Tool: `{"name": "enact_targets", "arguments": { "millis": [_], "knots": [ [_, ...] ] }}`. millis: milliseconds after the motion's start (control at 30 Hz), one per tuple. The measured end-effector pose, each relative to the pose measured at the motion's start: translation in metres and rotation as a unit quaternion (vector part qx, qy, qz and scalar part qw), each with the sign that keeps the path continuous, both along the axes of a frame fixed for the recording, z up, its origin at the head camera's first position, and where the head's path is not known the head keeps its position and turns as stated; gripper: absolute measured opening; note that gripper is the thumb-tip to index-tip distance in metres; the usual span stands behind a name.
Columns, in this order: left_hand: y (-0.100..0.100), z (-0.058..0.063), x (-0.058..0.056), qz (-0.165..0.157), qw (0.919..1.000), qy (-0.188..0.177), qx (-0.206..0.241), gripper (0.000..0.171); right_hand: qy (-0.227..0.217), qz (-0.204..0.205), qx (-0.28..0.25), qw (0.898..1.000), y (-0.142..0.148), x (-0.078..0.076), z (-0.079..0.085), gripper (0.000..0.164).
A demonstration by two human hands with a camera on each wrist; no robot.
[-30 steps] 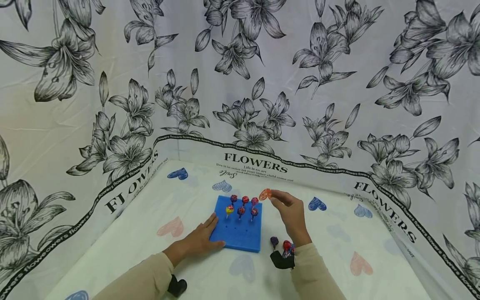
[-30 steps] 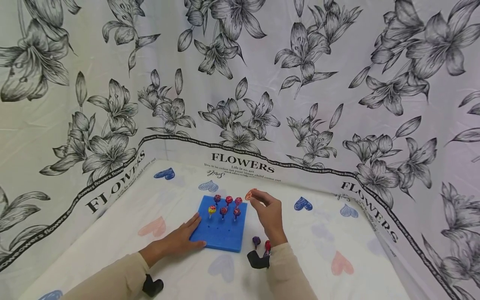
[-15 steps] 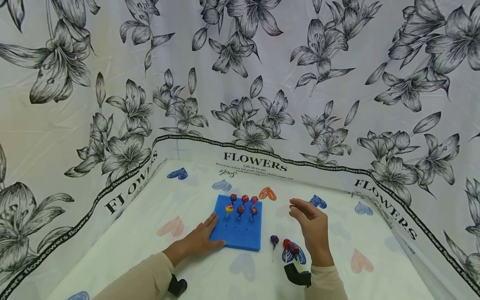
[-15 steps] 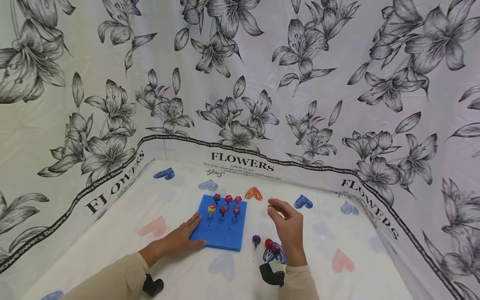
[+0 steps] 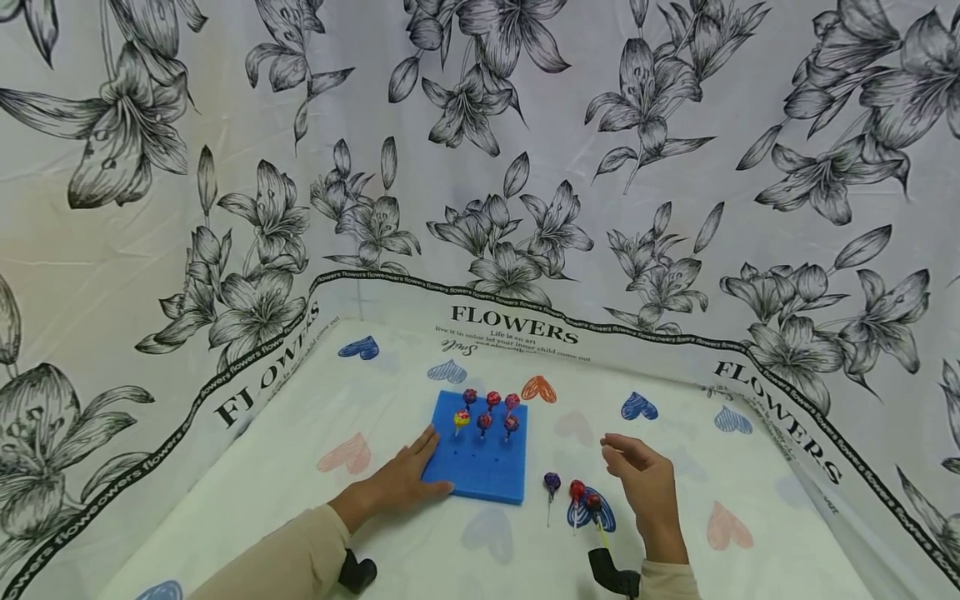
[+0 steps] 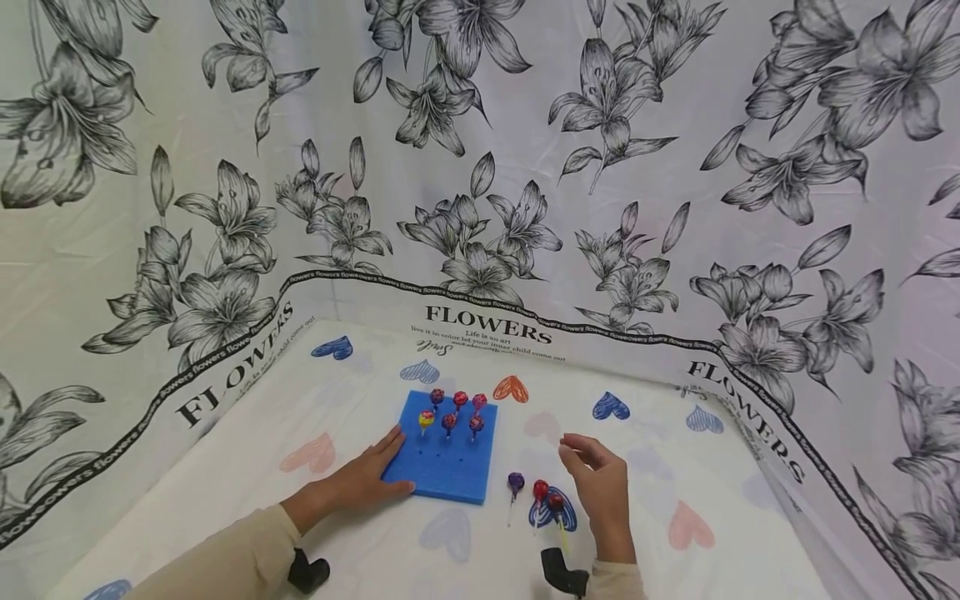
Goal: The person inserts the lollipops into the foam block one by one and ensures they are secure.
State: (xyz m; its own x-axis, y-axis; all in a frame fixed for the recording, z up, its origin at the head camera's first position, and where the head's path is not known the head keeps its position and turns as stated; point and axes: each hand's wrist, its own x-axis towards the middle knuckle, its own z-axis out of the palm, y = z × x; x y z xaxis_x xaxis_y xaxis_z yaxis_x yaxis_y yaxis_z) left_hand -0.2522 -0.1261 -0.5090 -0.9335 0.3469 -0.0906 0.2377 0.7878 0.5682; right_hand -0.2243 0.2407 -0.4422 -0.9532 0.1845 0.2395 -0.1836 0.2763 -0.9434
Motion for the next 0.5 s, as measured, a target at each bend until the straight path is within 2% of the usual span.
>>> {"name": "enact_targets", "arguments": {
  "millis": [200, 367, 500],
  "knots": [
    [0.001, 0.000, 0.000, -0.002, 1.0000, 0.004, -0.002, 0.099, -0.097, 0.004, 0.039, 0.995, 0.009, -0.004, -0.023, 0.031],
    [0.001, 0.001, 0.000, -0.006, 0.9999, 0.011, -0.007, 0.099, -0.147, 0.008, 0.064, 0.987, 0.013, -0.010, -0.039, 0.035],
    [0.001, 0.002, 0.001, -0.003, 0.9999, 0.006, -0.010, 0.100, -0.167, 0.013, 0.087, 0.982, 0.014, -0.011, -0.047, 0.029]
  ]
}}
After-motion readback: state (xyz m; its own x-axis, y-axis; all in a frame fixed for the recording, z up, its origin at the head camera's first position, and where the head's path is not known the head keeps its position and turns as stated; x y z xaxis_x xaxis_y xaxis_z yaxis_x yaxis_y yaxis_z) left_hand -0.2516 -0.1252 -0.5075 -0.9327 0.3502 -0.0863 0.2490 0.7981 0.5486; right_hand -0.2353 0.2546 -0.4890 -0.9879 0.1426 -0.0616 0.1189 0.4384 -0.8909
